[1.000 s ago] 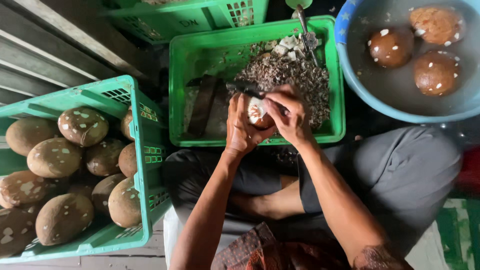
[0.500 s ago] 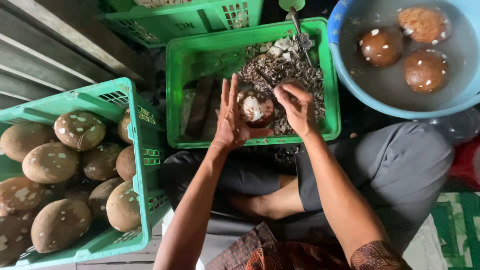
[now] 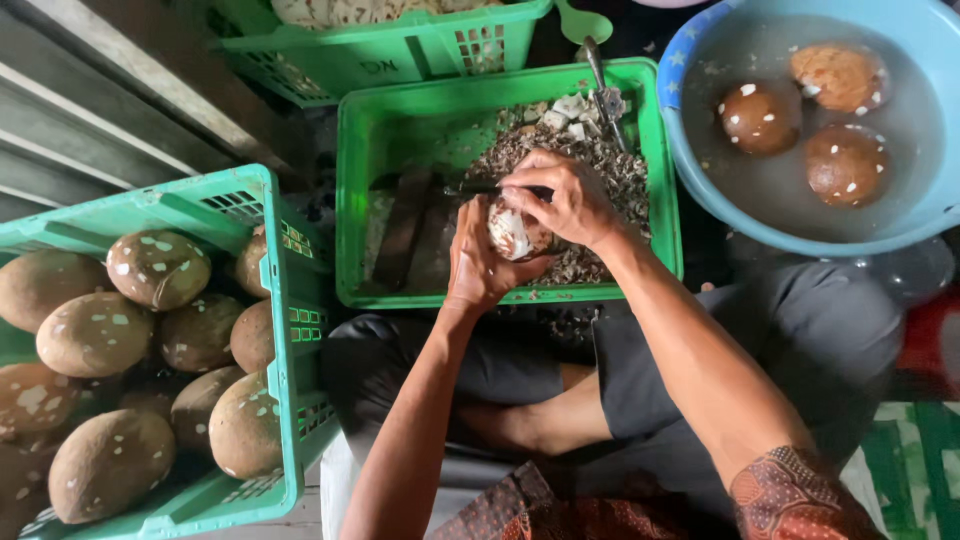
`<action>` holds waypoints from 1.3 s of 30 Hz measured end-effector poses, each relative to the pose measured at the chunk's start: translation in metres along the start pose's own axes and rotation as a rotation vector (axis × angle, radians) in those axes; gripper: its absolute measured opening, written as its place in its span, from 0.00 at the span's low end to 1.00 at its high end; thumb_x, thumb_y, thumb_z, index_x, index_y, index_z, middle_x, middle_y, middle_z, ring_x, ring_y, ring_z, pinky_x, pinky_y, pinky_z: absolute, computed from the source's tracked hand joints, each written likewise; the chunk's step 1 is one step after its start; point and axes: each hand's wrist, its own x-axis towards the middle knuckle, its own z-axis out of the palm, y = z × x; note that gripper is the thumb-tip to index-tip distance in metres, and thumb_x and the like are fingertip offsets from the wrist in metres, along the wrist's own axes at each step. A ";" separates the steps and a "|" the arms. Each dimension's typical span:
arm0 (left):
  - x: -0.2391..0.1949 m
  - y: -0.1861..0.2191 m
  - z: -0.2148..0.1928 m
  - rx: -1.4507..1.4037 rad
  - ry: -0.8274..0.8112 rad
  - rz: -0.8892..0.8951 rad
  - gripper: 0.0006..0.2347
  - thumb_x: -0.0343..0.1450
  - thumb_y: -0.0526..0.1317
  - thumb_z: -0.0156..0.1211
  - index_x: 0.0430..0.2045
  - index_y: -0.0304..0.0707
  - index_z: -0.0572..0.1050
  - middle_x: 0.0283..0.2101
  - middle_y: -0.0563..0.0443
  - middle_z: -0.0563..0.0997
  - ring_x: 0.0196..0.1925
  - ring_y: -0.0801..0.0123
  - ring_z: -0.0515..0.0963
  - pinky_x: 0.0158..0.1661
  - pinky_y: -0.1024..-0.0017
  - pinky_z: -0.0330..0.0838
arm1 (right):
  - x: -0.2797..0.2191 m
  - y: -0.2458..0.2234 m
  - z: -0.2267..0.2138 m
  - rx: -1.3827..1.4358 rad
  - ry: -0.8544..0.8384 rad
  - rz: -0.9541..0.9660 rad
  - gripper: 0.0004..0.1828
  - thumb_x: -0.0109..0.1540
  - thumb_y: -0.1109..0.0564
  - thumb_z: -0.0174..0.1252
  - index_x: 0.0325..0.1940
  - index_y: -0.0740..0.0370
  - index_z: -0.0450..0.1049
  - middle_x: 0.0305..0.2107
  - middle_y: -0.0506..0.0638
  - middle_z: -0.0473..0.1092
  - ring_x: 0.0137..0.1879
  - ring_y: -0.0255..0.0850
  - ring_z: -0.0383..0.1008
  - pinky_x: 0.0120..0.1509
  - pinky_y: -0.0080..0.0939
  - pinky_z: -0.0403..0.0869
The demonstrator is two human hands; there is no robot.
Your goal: The person sits cross-legged and uses a peeler to remove the skin from a breadfruit, placing the peels into a green crate. They then use a long metal rod to scrape the inside of a small container before continuing to peel the fruit.
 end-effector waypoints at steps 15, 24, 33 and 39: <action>0.000 0.021 -0.006 -0.058 -0.014 -0.025 0.48 0.44 0.49 0.85 0.60 0.35 0.65 0.55 0.33 0.73 0.60 0.36 0.76 0.62 0.45 0.71 | -0.040 0.048 0.017 0.205 0.192 0.222 0.05 0.67 0.56 0.64 0.43 0.59 0.83 0.39 0.55 0.76 0.49 0.50 0.78 0.54 0.49 0.74; 0.004 0.017 -0.026 -0.051 -0.123 0.052 0.49 0.44 0.50 0.86 0.62 0.45 0.65 0.52 0.44 0.74 0.58 0.47 0.77 0.61 0.52 0.72 | -0.036 0.034 0.024 0.340 0.190 0.311 0.07 0.68 0.53 0.64 0.43 0.58 0.83 0.41 0.54 0.76 0.50 0.45 0.77 0.57 0.46 0.72; 0.010 0.018 -0.026 -0.046 -0.144 0.097 0.51 0.45 0.51 0.87 0.63 0.40 0.62 0.53 0.37 0.72 0.58 0.39 0.76 0.61 0.47 0.71 | -0.001 0.018 0.003 0.186 0.070 0.146 0.06 0.68 0.56 0.63 0.39 0.59 0.80 0.38 0.58 0.74 0.48 0.55 0.76 0.55 0.54 0.71; 0.001 0.005 -0.022 -0.056 -0.142 0.097 0.50 0.46 0.50 0.87 0.63 0.36 0.61 0.55 0.33 0.71 0.60 0.37 0.75 0.61 0.45 0.70 | -0.027 0.022 0.018 0.145 0.107 0.143 0.10 0.70 0.52 0.61 0.42 0.61 0.81 0.40 0.60 0.74 0.48 0.56 0.76 0.55 0.57 0.73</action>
